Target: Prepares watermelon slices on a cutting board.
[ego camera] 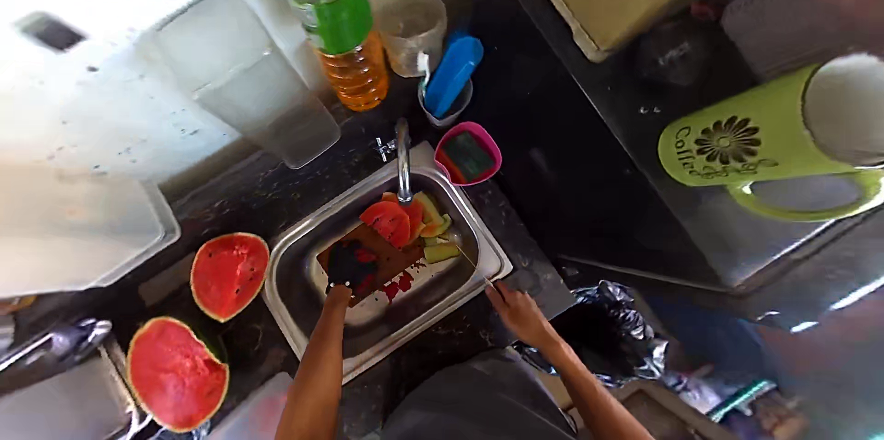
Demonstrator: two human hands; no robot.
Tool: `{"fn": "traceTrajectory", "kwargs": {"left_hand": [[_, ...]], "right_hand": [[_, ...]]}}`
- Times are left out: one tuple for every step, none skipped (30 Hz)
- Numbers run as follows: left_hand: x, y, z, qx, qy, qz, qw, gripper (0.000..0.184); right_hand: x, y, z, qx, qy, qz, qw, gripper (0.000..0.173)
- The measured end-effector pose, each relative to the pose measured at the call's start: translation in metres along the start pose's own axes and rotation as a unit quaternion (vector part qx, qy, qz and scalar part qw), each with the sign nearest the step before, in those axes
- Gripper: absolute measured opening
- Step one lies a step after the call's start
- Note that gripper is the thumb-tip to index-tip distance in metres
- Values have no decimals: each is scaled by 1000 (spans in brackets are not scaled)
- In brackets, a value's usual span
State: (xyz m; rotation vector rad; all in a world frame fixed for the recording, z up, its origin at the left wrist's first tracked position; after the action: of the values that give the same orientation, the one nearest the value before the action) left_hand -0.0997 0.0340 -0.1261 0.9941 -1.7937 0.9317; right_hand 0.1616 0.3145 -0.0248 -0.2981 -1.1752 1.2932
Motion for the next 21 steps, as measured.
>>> {"fn": "traceTrajectory", "kwargs": {"left_hand": [[-5, 12, 8, 26, -66, 57, 996, 70], [-5, 17, 14, 44, -140, 78, 986, 77], [3, 18, 14, 64, -234, 83, 967, 81], [18, 14, 9, 83, -325, 74, 939, 81], [39, 7, -1, 93, -394, 63, 912, 76], [65, -4, -13, 100, -446, 65, 887, 68], [89, -15, -25, 115, -488, 63, 863, 53], [103, -24, -29, 122, -540, 56, 831, 40], [104, -30, -25, 100, -621, 49, 776, 39], [102, -38, -23, 69, -711, 61, 697, 52], [106, -49, -34, 80, -789, 71, 605, 71], [110, -64, -47, 82, -849, 85, 516, 90], [109, -77, -61, 104, -873, 85, 468, 100], [105, -86, -72, 132, -879, 73, 452, 95], [96, -93, -79, 155, -879, 54, 447, 80], [88, -96, -84, 178, -872, 37, 455, 65], [80, -99, -87, 195, -858, 23, 474, 57], [71, -101, -88, 204, -848, 9, 489, 51], [65, -104, -90, 208, -838, -8, 504, 48], [61, -106, -91, 207, -831, -29, 515, 45], [60, -108, -93, 200, -823, -50, 529, 43]], "right_hand": [[1, 4, 3, 1, -5, 3, 1000, 56], [0, 7, 4, 3, -11, 6, 1000, 55], [-1, 11, 7, 7, -15, 12, 1000, 55], [-2, 14, 11, 10, -16, 19, 1000, 54], [-4, 16, 14, 14, -15, 26, 999, 54], [-5, 19, 16, 19, -15, 33, 999, 54], [-6, 21, 17, 24, -15, 39, 999, 55], [-8, 23, 18, 29, -15, 44, 998, 55], [-8, 24, 19, 36, -16, 47, 998, 55], [-9, 25, 20, 44, -18, 47, 998, 55], [-9, 25, 22, 53, -20, 48, 997, 55], [-9, 24, 26, 61, -21, 49, 997, 55], [-8, 22, 30, 71, -21, 52, 996, 55], [-7, 18, 34, 82, -16, 55, 995, 54], [-6, 14, 38, 96, 0, 59, 994, 52], [-8, 8, 41, 111, 27, 63, 991, 50], [-10, 0, 44, 125, 59, 74, 988, 48], [-11, -9, 47, 138, 88, 87, 983, 45], [-13, -19, 50, 152, 110, 97, 977, 44], [-15, -30, 54, 168, 118, 104, 973, 45], [-16, -42, 59, 184, 109, 107, 971, 49]]}}
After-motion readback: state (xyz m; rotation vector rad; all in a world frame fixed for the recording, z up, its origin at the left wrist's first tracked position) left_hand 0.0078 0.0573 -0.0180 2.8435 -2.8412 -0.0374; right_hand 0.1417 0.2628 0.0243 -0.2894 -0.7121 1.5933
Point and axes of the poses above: each hand's wrist, its own y-axis towards the middle knuckle, its own x-axis out of the back of the hand, z = x × y, the point moved 2 cm from there along y, towards the middle knuckle, and after that the axes turned 2 degrees about -z, right-handed, at the moved point
